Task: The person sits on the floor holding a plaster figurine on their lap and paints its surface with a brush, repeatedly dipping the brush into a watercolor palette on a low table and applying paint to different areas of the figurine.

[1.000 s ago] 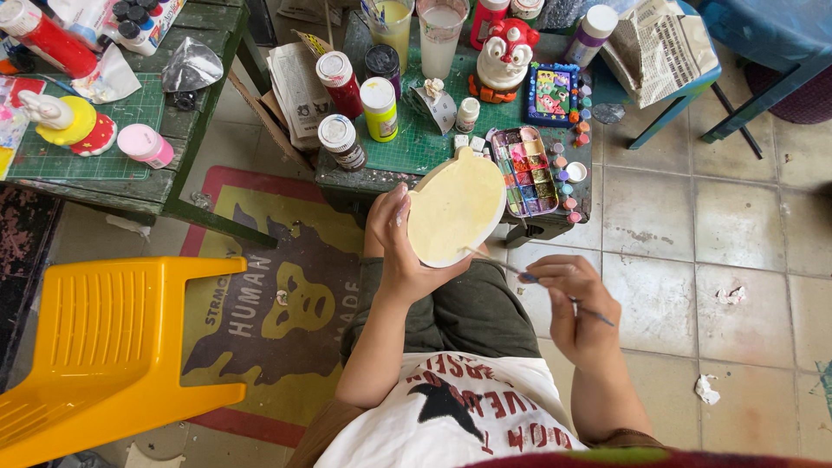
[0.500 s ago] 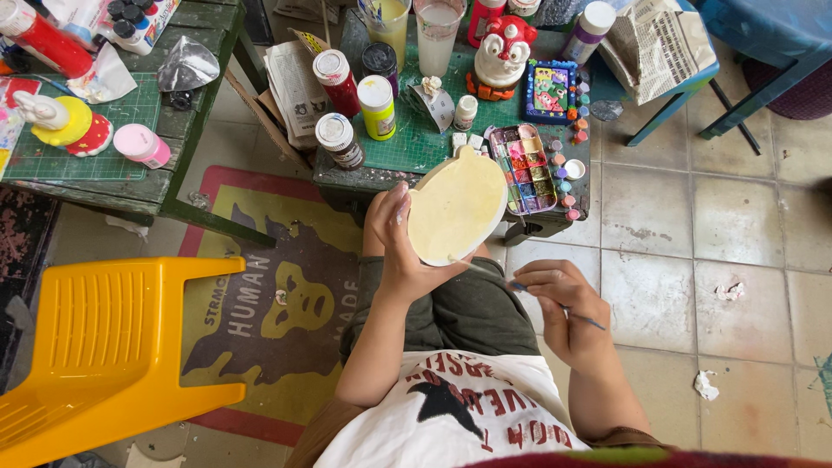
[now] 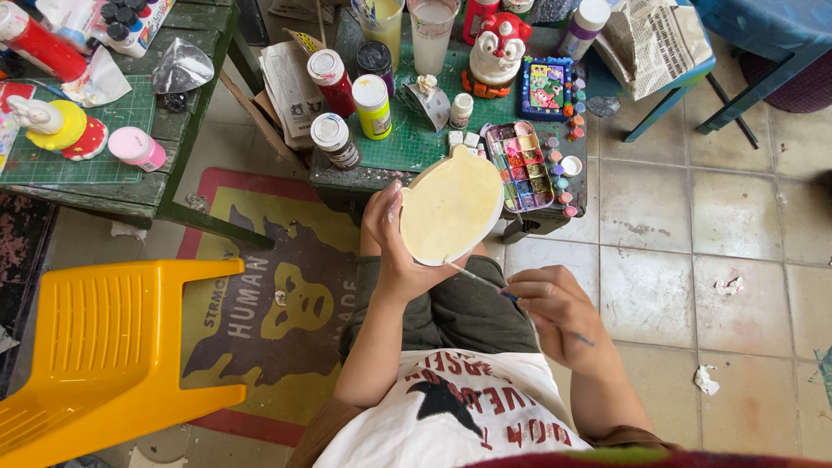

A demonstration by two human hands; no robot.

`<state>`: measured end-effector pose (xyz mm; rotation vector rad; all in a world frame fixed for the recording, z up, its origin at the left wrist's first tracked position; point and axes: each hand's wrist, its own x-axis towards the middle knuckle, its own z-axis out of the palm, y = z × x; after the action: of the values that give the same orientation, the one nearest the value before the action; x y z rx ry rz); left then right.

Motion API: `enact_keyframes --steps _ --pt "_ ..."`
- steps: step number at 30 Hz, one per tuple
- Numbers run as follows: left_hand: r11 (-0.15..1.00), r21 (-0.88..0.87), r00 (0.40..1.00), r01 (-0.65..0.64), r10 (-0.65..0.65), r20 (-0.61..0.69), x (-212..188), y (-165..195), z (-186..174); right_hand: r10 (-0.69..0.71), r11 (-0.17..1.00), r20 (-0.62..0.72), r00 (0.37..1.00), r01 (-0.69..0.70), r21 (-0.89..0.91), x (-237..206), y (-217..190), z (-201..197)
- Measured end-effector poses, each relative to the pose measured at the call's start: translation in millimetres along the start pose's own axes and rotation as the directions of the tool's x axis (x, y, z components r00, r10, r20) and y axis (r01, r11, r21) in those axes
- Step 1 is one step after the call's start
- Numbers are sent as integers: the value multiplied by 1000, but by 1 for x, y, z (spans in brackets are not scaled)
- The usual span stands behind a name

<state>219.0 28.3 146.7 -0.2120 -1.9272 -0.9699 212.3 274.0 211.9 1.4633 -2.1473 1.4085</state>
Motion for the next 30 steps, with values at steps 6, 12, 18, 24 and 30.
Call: enact_keyframes --steps 6,12,18,24,30 --pt "998 -60 999 26 -24 24 -1 -1 -1 86 975 -265 960 -135 -174 3 12 -10" --pt "996 -82 999 35 -34 16 -2 -4 2 -16 974 -55 998 3 -224 2 6 -16" --pt "993 -108 999 50 -48 21 -5 -7 3 64 987 -85 994 -76 -145 4 9 -23" --pt "991 -120 998 61 -57 33 -8 -11 6 34 971 -153 988 -69 -231 9 19 -22" --pt "995 -90 999 43 -41 25 -5 -12 7 68 992 -188 980 -87 -93 13 19 -14"
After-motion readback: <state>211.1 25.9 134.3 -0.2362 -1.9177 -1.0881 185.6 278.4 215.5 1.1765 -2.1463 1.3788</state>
